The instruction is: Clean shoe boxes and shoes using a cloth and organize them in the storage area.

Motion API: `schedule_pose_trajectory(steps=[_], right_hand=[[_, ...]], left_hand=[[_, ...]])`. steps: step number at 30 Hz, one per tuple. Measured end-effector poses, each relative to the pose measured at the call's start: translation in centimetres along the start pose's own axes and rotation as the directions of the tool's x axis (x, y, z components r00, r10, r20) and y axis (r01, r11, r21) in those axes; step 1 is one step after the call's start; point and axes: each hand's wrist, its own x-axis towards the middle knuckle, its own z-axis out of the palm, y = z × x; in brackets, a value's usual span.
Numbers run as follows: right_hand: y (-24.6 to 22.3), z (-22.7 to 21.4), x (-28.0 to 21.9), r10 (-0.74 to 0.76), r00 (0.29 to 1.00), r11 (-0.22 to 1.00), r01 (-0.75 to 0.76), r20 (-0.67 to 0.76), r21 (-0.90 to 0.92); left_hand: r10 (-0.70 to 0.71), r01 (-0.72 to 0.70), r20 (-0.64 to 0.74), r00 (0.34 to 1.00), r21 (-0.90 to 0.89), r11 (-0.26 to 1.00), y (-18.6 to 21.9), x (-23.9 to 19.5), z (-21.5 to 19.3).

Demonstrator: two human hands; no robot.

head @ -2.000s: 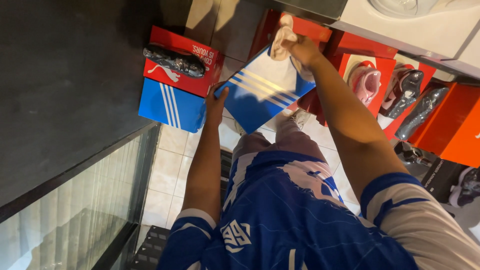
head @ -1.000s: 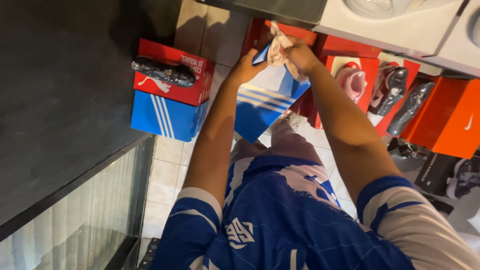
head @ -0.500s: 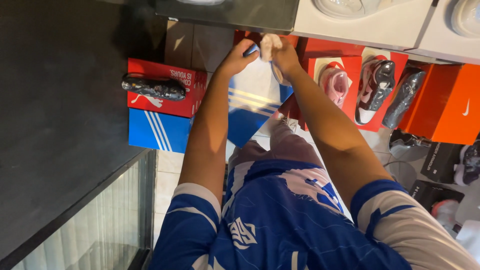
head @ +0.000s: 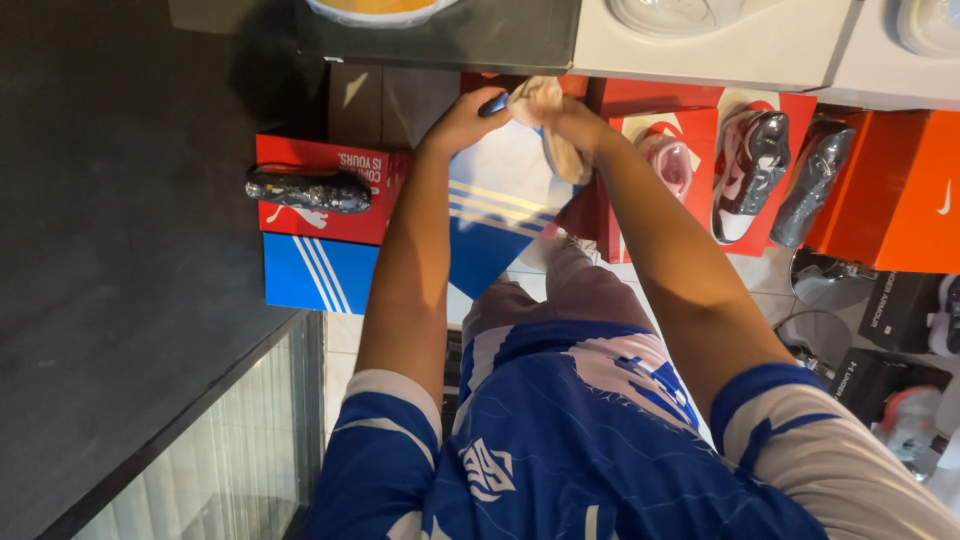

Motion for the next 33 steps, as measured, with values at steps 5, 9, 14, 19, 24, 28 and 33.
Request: schedule_pose_trajectory(steps=[5, 9, 14, 19, 24, 28, 33], right_hand=[[1.5, 1.6, -1.6, -0.247, 0.966, 0.957, 0.231, -0.079, -0.173], [2.5, 3.1, -2.5, -0.378, 0.879, 0.911, 0.298, -0.290, -0.285], [2.9, 3.8, -2.3, -0.438, 0.807, 0.894, 0.343, -0.397, -0.289], [2.4, 4.1, -3.2, -0.468, 0.755, 0.884, 0.386, -0.460, -0.265], [3.2, 4.5, -4.0, -0.483, 0.726, 0.875, 0.373, -0.489, -0.310], [4.8, 3.9, -2.4, -0.394, 0.717, 0.899, 0.431, -0.576, -0.079], [4.3, 3.1, -4.9, -0.503, 0.673, 0.839, 0.532, -0.542, -0.118]], left_hand=[[0.001, 0.000, 0.007, 1.000, -0.040, 0.999, -0.4, 0.5, 0.2], [0.008, -0.014, -0.027, 1.000, -0.227, 0.974, -1.2, 0.7, 0.8], [-0.040, 0.025, -0.090, 0.995, -0.159, 0.987, -2.1, 1.1, 0.7], [0.009, -0.024, -0.107, 0.994, -0.142, 0.990, -0.1, 1.8, 0.4], [0.087, -0.074, 0.047, 0.995, -0.215, 0.974, -0.1, 2.0, 0.4], [0.027, -0.002, 0.112, 0.993, -0.215, 0.977, 1.6, 0.8, -0.5], [-0.003, 0.012, -0.073, 0.997, 0.121, 0.993, 7.4, -1.7, -1.0]])
